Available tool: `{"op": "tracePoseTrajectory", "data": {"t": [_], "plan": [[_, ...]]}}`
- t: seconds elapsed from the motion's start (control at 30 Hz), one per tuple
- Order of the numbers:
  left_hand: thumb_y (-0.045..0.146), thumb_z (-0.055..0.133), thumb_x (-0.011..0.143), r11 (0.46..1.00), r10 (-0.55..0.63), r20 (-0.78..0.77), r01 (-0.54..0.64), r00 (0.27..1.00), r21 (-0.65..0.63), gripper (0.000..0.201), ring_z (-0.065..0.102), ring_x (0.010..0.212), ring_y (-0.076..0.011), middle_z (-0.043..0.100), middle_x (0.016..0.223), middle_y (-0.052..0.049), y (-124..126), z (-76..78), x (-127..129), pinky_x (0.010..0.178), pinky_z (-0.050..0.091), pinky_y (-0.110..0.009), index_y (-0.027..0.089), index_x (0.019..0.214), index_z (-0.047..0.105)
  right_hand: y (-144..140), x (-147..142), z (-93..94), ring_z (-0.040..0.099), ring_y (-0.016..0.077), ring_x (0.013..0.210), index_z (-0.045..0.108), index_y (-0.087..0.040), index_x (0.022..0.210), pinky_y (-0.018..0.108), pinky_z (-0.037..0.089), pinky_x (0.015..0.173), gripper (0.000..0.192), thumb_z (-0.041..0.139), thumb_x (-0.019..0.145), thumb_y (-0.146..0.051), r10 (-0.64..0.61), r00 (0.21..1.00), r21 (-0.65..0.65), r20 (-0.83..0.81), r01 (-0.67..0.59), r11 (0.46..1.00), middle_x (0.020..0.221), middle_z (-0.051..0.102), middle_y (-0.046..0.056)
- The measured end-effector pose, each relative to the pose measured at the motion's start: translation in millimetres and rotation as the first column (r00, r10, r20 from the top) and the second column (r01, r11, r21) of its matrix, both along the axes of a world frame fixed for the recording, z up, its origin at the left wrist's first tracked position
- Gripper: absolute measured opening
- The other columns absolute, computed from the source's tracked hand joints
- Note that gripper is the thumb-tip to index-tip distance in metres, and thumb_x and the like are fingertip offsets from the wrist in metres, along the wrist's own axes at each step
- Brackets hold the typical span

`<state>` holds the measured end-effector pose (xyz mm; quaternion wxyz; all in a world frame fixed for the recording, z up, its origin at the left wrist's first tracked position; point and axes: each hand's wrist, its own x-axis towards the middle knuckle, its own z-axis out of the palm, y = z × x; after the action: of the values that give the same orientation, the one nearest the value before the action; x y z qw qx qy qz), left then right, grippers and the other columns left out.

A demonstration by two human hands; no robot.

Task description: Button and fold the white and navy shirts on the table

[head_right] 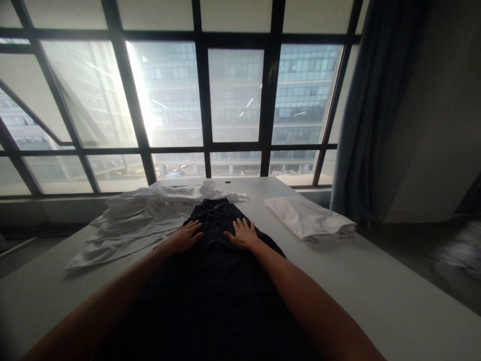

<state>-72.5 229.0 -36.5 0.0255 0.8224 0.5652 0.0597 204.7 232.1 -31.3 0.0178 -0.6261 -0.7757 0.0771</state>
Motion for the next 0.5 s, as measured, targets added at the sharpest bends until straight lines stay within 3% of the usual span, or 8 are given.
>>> {"op": "tracePoseTrajectory", "data": {"t": [0.17, 0.33, 0.5], "plan": [[0.057, 0.027, 0.096, 0.992, 0.124, -0.012, -0.124, 0.992, -0.023, 0.071, 0.01, 0.15, -0.0268, 0.015, 0.162, -0.007, 0, -10.8, -24, 0.119, 0.015, -0.046, 0.015, 0.153, 0.032, -4, 15, -1.0, 0.002, 0.0299, 0.149, 0.014, -0.014, 0.158, 0.054, 0.003, 0.119, 0.088, 0.016, 0.092, -0.073, -0.157, 0.988, -0.025, 0.003, 0.157, 0.987, 0.163, 0.004, 0.007], [0.054, 0.022, 0.097, 0.976, 0.217, 0.067, -0.215, 0.974, -0.041, 0.07, 0.009, 0.15, -0.0256, 0.011, 0.163, -0.006, -13, -11.6, -25, 0.119, 0.016, -0.048, 0.016, 0.156, 0.024, -12, 19, 1.4, 0.003, 0.0296, 0.149, 0.016, -0.014, 0.158, 0.053, 0.005, 0.119, 0.086, 0.012, 0.093, -0.071, -0.169, 0.985, -0.013, -0.028, 0.169, 0.986, 0.163, 0.005, 0.008], [0.056, 0.025, 0.096, 0.963, 0.27, 0.043, -0.268, 0.962, -0.037, 0.071, 0.011, 0.15, -0.0263, 0.015, 0.162, -0.008, -50, -8.4, -30, 0.119, 0.015, -0.05, 0.016, 0.154, 0.028, -35, 35, -4.9, 0.002, 0.0285, 0.15, 0.017, -0.016, 0.157, 0.054, 0.002, 0.119, 0.085, 0.012, 0.093, -0.071, -0.134, 0.991, 0.031, 0.005, 0.134, 0.991, 0.163, 0.007, 0.008]]}}
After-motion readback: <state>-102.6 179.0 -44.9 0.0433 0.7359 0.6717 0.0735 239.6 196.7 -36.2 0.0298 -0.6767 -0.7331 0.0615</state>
